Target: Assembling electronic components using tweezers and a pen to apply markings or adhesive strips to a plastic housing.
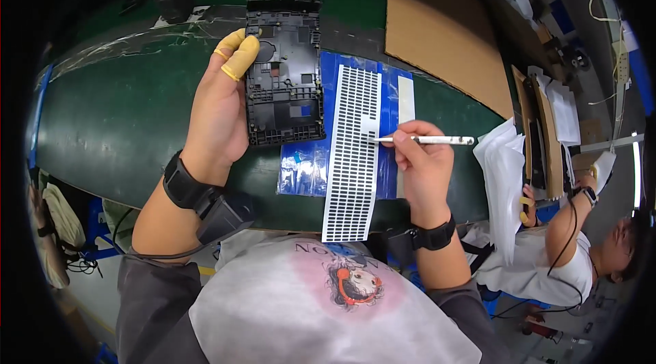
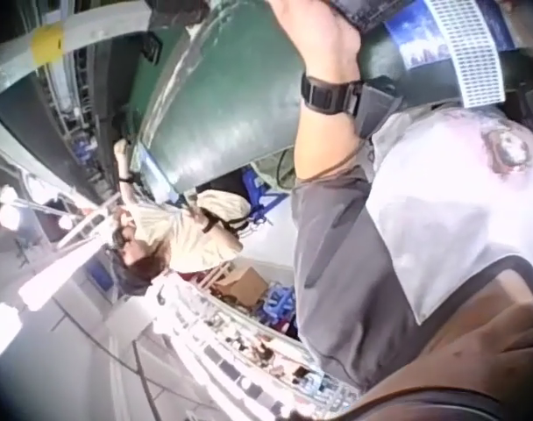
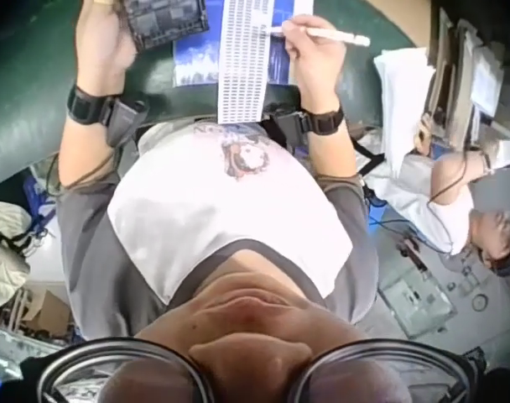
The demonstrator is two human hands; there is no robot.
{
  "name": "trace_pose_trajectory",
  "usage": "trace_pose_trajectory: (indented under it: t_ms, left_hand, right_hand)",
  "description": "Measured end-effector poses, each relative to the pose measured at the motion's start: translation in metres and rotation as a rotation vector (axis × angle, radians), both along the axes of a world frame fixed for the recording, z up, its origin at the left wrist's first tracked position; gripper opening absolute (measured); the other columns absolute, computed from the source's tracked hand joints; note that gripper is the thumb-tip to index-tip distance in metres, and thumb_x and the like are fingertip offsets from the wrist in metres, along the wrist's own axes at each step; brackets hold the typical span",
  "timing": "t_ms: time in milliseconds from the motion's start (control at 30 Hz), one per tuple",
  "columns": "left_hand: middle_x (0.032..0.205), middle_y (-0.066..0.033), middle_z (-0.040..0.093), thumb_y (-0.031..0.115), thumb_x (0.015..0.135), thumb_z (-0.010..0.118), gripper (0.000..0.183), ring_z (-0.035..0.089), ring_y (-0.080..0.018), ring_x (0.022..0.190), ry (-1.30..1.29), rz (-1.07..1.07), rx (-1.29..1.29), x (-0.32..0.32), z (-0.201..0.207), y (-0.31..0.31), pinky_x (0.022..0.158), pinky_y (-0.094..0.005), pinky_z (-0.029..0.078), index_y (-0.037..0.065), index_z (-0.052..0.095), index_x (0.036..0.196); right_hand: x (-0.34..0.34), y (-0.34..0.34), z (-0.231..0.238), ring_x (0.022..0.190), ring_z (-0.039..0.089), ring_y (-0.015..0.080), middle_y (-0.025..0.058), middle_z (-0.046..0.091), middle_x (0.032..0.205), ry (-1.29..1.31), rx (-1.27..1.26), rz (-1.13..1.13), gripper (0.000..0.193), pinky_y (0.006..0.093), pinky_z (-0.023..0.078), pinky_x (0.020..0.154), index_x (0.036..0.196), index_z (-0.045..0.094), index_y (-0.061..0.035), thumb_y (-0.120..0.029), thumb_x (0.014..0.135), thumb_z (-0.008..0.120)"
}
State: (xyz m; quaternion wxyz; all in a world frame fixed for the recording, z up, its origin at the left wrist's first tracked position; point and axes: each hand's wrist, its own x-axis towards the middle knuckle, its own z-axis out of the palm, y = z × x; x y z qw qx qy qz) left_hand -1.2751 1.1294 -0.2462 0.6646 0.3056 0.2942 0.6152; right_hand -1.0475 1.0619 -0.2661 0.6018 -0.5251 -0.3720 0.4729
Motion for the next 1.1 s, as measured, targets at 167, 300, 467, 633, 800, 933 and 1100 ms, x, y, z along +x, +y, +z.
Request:
trace_pose_trajectory:
  t_ms: [167, 300, 467, 633, 800, 933, 1100]
  left_hand:
    - [0.093, -0.0018, 0.052, 0.017, 0.085, 0.047, 0.024, 0.051, -0.0103, 0.084, -0.005, -0.022, -0.033, 0.001, 0.005, -0.007, 0.071, -0.0245, 0.045, 0.007, 0.043, 0.106]
    - [0.093, -0.002, 0.051, 0.018, 0.085, 0.047, 0.025, 0.051, -0.0109, 0.083, -0.027, -0.049, -0.027, 0.001, 0.004, -0.005, 0.07, -0.0252, 0.045, 0.007, 0.042, 0.107]
    - [0.092, -0.0029, 0.051, 0.018, 0.085, 0.047, 0.026, 0.052, -0.0121, 0.081, -0.052, -0.049, -0.104, 0.005, 0.003, -0.003, 0.07, -0.0261, 0.046, 0.007, 0.041, 0.108]
    - [0.093, -0.0035, 0.051, 0.017, 0.085, 0.046, 0.024, 0.053, -0.0127, 0.081, -0.05, -0.075, -0.131, 0.011, 0.001, -0.005, 0.07, -0.0272, 0.047, 0.007, 0.041, 0.106]
    - [0.093, -0.0037, 0.051, 0.017, 0.085, 0.046, 0.023, 0.053, -0.013, 0.082, -0.06, -0.082, -0.143, 0.013, 0.0, -0.005, 0.07, -0.0281, 0.048, 0.007, 0.041, 0.105]
    - [0.097, -0.0037, 0.051, 0.018, 0.086, 0.045, 0.024, 0.053, -0.0133, 0.086, -0.053, -0.121, -0.135, 0.012, -0.002, -0.007, 0.074, -0.0286, 0.047, 0.008, 0.042, 0.107]
    - [0.1, -0.0022, 0.051, 0.02, 0.087, 0.043, 0.027, 0.051, -0.0124, 0.091, -0.104, -0.211, -0.197, 0.023, -0.006, -0.015, 0.078, -0.0277, 0.044, 0.009, 0.041, 0.111]
  right_hand:
    - [0.008, 0.017, 0.001, 0.051, 0.045, 0.004, 0.0062, 0.058, 0.068, -0.071, 0.005, -0.001, 0.015, 0.0147, 0.03, 0.043, 0.086, 0.053, 0.0025, 0.003, 0.072, 0.057]
    - [0.013, 0.018, -0.009, 0.049, 0.046, 0.0046, 0.0076, 0.059, 0.067, -0.013, -0.042, -0.013, 0.015, 0.0148, 0.028, 0.041, 0.086, 0.053, 0.0028, 0.003, 0.071, 0.057]
    - [0.012, 0.018, -0.012, 0.049, 0.046, 0.0046, 0.0082, 0.059, 0.067, 0.009, -0.016, -0.021, 0.016, 0.0147, 0.028, 0.041, 0.086, 0.053, 0.0026, 0.003, 0.071, 0.057]
    - [0.013, 0.018, -0.011, 0.05, 0.046, 0.0048, 0.0078, 0.059, 0.067, 0.034, -0.018, -0.017, 0.016, 0.0148, 0.029, 0.042, 0.087, 0.053, 0.0028, 0.004, 0.071, 0.057]
    - [0.014, 0.017, -0.011, 0.05, 0.046, 0.0049, 0.0073, 0.058, 0.066, 0.011, -0.026, -0.024, 0.017, 0.0147, 0.029, 0.042, 0.088, 0.053, 0.0035, 0.003, 0.071, 0.057]
    - [0.014, 0.017, -0.011, 0.051, 0.046, 0.0047, 0.007, 0.058, 0.066, 0.002, -0.012, -0.008, 0.017, 0.0146, 0.03, 0.042, 0.088, 0.053, 0.004, 0.003, 0.071, 0.057]
    - [0.006, 0.006, 0.015, 0.056, 0.052, 0.0073, 0.0093, 0.059, 0.071, 0.103, 0.079, 0.076, 0.02, 0.015, 0.036, 0.047, 0.091, 0.052, 0.0054, 0.003, 0.072, 0.057]
